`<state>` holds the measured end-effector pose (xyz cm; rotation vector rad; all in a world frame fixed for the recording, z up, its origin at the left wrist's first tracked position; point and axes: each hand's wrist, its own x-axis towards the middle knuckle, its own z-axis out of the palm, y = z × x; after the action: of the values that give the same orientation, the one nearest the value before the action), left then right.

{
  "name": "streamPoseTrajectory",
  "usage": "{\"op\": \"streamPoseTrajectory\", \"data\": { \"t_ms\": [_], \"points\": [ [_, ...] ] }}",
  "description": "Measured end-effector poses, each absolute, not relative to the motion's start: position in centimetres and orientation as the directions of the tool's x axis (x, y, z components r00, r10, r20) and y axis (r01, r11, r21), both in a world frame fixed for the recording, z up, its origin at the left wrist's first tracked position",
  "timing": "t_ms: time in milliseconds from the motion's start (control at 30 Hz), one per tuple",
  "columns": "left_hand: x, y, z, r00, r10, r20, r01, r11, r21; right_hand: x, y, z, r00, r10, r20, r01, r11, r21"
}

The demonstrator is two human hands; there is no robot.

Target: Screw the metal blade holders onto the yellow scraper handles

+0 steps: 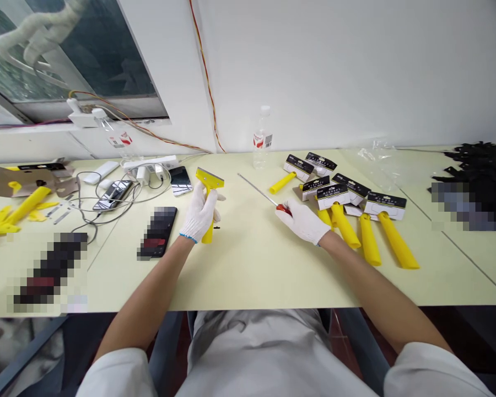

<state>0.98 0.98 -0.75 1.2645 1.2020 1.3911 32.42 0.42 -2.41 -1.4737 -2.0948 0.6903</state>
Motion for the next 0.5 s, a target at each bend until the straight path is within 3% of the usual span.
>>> {"op": "streamPoseTrajectory", "data": {
  "t_ms": [267, 400, 500],
  "points": [
    [0.9, 1.0, -0.6, -0.035, 0.996, 0.082, 0.013, -0.081, 0.997, 31.1, -0.7, -3.8, -0.362, 0.932, 0.020, 0.582, 0.242, -0.776],
    [0.3, 0.8, -0.3, 0.035, 0.996, 0.087, -0.002, -0.087, 0.996, 31.0, -0.8, -4.4, -0.305, 0.950, -0.063, 0.430, 0.078, -0.899],
    [0.1, 0.6, 0.1, 0.074, 0.996, 0.043, -0.075, -0.038, 0.997, 31.2, -0.1, -4.9, -0.226, 0.974, 0.032, 0.404, 0.124, -0.906]
  ]
}}
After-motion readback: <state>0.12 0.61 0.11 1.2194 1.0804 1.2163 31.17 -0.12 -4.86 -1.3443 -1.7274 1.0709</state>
